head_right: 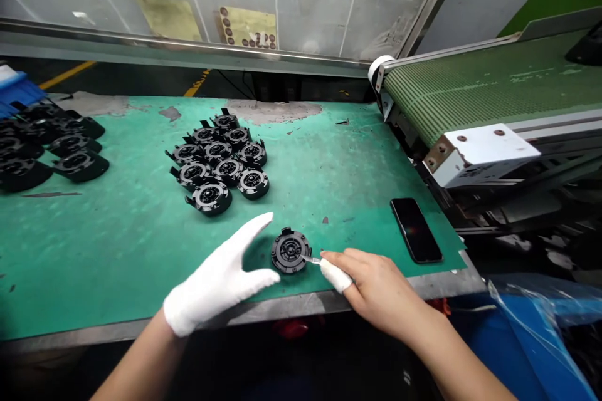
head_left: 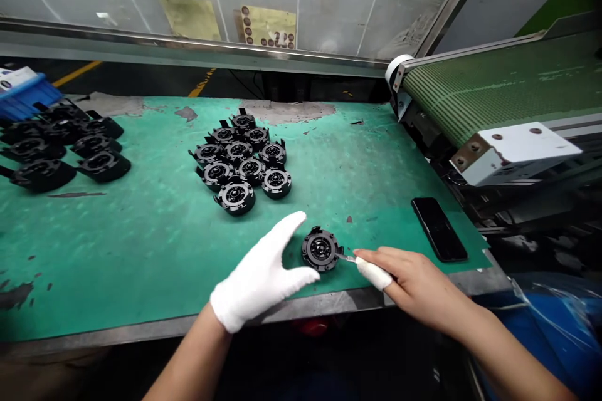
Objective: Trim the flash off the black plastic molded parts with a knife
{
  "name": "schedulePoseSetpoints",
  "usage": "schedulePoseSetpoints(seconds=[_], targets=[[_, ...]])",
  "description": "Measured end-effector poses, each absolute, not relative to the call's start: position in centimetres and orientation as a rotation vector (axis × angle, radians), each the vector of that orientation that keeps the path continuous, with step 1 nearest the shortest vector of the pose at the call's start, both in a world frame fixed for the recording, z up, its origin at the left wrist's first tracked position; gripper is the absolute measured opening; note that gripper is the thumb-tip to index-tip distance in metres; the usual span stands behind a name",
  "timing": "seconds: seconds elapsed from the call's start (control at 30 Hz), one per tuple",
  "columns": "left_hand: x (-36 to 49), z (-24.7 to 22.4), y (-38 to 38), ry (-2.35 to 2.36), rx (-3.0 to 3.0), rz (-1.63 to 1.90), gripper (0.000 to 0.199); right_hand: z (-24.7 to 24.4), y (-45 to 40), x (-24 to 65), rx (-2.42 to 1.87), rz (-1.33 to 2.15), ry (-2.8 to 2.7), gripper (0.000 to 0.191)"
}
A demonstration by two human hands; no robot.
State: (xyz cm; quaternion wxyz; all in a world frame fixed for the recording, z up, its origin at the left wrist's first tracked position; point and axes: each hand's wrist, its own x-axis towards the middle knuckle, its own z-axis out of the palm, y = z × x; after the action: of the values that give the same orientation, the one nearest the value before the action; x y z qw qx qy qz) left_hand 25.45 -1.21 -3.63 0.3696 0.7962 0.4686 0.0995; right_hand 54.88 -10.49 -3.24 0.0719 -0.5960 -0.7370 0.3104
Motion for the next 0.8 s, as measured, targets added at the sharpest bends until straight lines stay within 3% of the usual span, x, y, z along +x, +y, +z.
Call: schedulePoseSetpoints(seconds=[0.07,0.17,0.37,0.57,0.7,0.8], targets=[[26.6,-4.7,-2.3,1.191,2.048,0.303,0.108,-3.3,-10.8,54.7,-1.828,0.894,-2.253,0.046],[28.5,-6.4,-3.1,1.172,2.054,0.39,0.111,-3.3,-11.1,54.7,-1.896,0.842,-2.276,0.047],[29.8,-8.3,-2.3,1.127,2.104,0.422,0.096,-3.7,-10.0,55.3,-1.989,0.712,-2.372,0.048],[30.2,-7.7,-2.5,1.151,2.121,0.376,0.086,-5.3,-7.2,59.7,-2.462,0.32,-2.088,0.05],[28.4,-5.9,-1.5,1.001,2.165,0.19,0.09,-5.6,-7.5,60.4,-2.225,0.496,-2.071,0.043],[25.6,-4.3,-0.1,1.021,2.234,0.138,0.077,-5.2,-8.5,59.0,-1.979,0.735,-2.076,0.044]])
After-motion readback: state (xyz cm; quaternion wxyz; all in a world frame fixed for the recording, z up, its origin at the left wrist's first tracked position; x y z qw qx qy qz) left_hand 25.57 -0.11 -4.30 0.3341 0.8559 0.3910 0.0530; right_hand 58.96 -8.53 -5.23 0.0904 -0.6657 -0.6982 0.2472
